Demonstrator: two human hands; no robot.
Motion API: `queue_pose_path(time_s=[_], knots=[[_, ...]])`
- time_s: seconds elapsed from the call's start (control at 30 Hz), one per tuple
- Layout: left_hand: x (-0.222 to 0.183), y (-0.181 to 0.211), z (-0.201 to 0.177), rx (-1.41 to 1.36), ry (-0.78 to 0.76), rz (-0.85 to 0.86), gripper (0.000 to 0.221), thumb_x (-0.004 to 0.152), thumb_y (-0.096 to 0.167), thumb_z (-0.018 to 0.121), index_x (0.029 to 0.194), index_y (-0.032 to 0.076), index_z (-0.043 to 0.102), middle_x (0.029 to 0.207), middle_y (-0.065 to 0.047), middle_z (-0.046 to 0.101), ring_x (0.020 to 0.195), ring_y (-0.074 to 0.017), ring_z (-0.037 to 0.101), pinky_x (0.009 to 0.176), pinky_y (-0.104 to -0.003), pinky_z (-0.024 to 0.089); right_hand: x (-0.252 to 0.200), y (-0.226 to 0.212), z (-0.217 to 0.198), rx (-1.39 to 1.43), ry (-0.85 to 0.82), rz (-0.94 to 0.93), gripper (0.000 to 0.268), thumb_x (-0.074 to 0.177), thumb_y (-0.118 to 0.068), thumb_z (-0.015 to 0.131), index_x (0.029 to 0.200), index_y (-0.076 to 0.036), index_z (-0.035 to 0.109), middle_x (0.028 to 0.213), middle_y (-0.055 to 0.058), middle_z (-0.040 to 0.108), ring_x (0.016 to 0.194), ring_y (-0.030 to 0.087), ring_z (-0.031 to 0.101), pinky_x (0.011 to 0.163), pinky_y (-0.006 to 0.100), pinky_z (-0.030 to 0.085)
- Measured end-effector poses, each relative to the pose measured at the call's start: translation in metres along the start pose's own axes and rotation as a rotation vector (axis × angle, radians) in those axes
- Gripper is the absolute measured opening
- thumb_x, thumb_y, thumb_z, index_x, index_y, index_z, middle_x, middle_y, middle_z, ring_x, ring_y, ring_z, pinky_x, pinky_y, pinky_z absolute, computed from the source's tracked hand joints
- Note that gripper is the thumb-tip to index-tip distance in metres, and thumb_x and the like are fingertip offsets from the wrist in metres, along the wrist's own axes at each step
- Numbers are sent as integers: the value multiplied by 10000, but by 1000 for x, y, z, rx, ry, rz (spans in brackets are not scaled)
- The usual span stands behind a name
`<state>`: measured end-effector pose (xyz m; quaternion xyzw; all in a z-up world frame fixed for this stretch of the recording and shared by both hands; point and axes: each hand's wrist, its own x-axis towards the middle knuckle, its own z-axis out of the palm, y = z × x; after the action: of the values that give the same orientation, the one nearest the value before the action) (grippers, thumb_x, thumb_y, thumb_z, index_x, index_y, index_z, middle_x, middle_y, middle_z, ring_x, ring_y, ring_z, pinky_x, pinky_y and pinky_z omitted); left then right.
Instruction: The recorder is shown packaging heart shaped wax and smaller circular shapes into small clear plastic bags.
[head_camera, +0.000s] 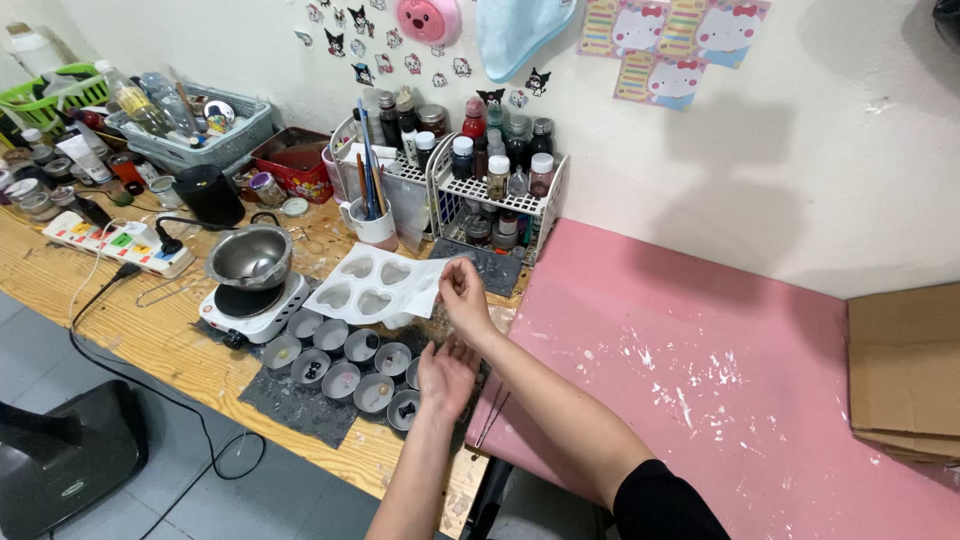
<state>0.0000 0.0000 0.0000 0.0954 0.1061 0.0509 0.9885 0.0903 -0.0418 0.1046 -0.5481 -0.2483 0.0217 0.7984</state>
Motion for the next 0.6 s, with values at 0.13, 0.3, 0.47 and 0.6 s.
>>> queue_pose_path(time_s=[0.13, 0.3, 0.47, 0.6], knots=[[29, 19, 31, -42, 87, 77, 580, 1068, 467, 252, 1403, 24, 420, 1409, -156, 518, 1282, -275, 494, 1179, -430, 317, 6, -29, 5, 24, 26, -32, 142, 988, 65, 538, 1030, -68, 508, 873, 4, 562, 747, 93, 573, 660, 244, 486], [33, 37, 92, -248, 21, 187, 589, 1059, 496, 316, 1421, 71, 503, 1413, -146, 544, 1321, -280, 525, 1156, -512, 396, 1, -120, 8, -107, 73, -71, 137, 998, 46, 553, 994, -90, 536, 884, 6, 609, 772, 101, 586, 674, 248, 518], [23, 17, 127, -302, -207, 126, 620, 987, 505, 377, 1419, 90, 537, 1454, -144, 552, 1353, -320, 504, 1137, -575, 400, -22, -158, -62, -155, 113, -101, 133, 993, 35, 554, 978, -98, 558, 900, 18, 611, 775, 119, 598, 656, 247, 545], [9, -18, 155, -229, -327, 105, 617, 966, 511, 427, 1435, 129, 549, 1442, -107, 611, 1356, -354, 525, 1129, -560, 420, -60, -178, -142, -131, 177, -159, 163, 995, 58, 536, 984, -104, 551, 918, 20, 563, 785, 109, 559, 668, 221, 519]])
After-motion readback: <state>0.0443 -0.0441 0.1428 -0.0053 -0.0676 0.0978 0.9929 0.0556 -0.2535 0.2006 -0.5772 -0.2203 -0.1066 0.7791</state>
